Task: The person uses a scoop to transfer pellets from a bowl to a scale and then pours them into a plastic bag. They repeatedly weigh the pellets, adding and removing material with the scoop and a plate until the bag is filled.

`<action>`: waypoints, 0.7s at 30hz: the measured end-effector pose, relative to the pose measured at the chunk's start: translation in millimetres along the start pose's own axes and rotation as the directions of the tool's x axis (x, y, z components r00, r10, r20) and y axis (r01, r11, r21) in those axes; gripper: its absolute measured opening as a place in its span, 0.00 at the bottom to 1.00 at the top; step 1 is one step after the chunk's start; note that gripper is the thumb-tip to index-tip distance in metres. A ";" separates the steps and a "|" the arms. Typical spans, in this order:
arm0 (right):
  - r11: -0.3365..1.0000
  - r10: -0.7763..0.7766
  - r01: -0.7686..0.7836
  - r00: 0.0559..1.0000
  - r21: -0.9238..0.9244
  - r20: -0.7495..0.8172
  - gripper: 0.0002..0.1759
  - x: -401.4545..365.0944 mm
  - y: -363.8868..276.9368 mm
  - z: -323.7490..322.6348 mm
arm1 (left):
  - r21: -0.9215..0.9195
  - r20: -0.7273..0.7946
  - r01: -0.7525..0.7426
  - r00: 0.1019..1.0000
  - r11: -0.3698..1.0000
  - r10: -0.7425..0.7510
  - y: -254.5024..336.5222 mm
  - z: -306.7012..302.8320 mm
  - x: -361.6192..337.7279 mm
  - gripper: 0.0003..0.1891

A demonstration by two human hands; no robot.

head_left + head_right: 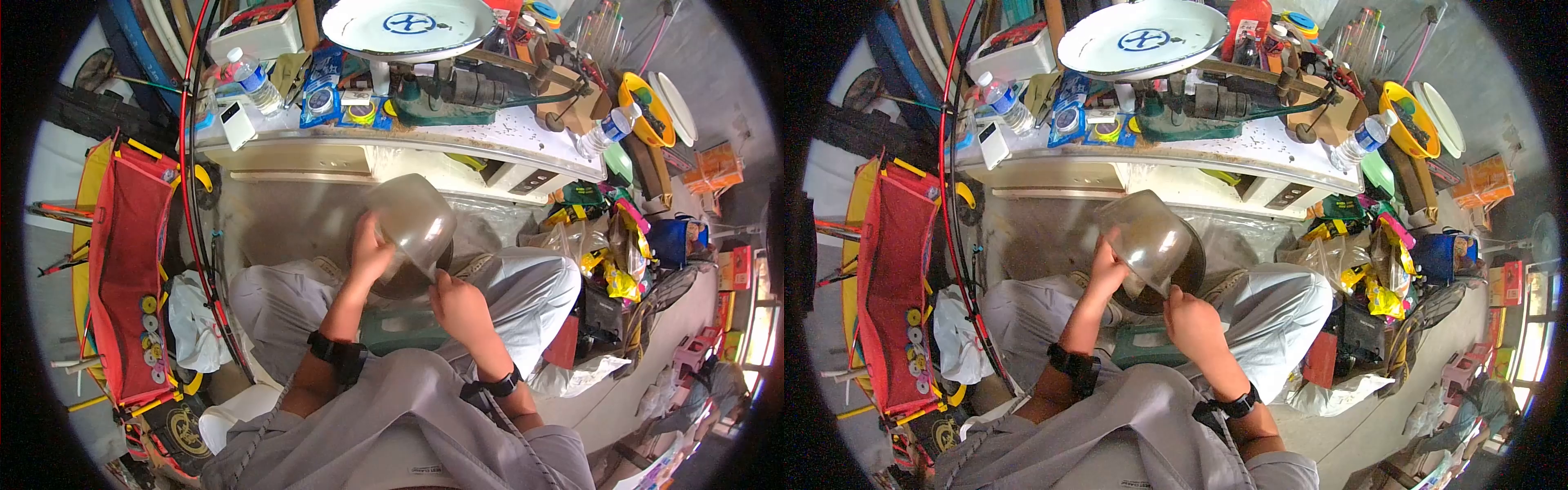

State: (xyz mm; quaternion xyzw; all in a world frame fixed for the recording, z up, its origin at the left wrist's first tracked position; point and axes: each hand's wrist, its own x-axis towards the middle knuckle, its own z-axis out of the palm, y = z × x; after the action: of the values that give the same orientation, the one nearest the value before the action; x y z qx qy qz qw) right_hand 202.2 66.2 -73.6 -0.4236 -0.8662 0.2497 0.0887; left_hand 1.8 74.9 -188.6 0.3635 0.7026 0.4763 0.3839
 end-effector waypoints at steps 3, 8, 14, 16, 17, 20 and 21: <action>0.999 -0.042 0.042 0.998 -0.013 -0.056 0.21 -2.5 3.2 5.0 | -0.158 -0.006 -0.093 0.996 0.983 0.094 2.5 1.8 1.1 0.29; 0.996 -0.047 0.045 0.999 -0.083 -0.018 0.26 -2.2 -2.1 1.6 | -0.031 -0.041 -0.047 0.998 0.998 0.046 36.2 -4.0 -10.0 0.25; 0.992 -0.071 0.069 0.997 -0.104 -0.019 0.29 -2.5 -10.2 5.6 | -0.140 -0.015 -0.215 0.977 0.967 0.215 35.5 -6.8 -10.9 0.26; 0.991 -0.073 0.072 0.997 -0.110 -0.005 0.29 -3.0 -11.5 8.3 | -0.060 0.021 -0.256 0.966 0.965 0.258 35.2 -11.5 -12.4 0.28; 0.994 -0.082 0.080 0.996 -0.078 -0.018 0.29 -3.3 -11.5 10.2 | 0.020 0.061 -0.298 0.953 0.954 0.297 34.7 -13.4 -12.6 0.31; 0.995 -0.096 0.095 0.994 -0.017 -0.057 0.28 -2.6 -13.1 11.9 | -0.011 0.030 -0.369 0.929 0.929 0.369 24.5 -11.7 -9.1 0.31; 0.995 -0.101 0.102 0.991 0.011 -0.082 0.28 -2.1 -13.6 12.1 | -0.011 0.029 -0.369 0.929 0.929 0.369 16.4 -11.1 -7.1 0.31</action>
State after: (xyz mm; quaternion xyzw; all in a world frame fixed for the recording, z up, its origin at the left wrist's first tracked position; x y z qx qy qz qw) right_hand 189.7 53.3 -77.0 -0.3879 -0.8804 0.2342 0.1398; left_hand -2.5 69.0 -168.8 0.4952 0.6145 0.5362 0.2993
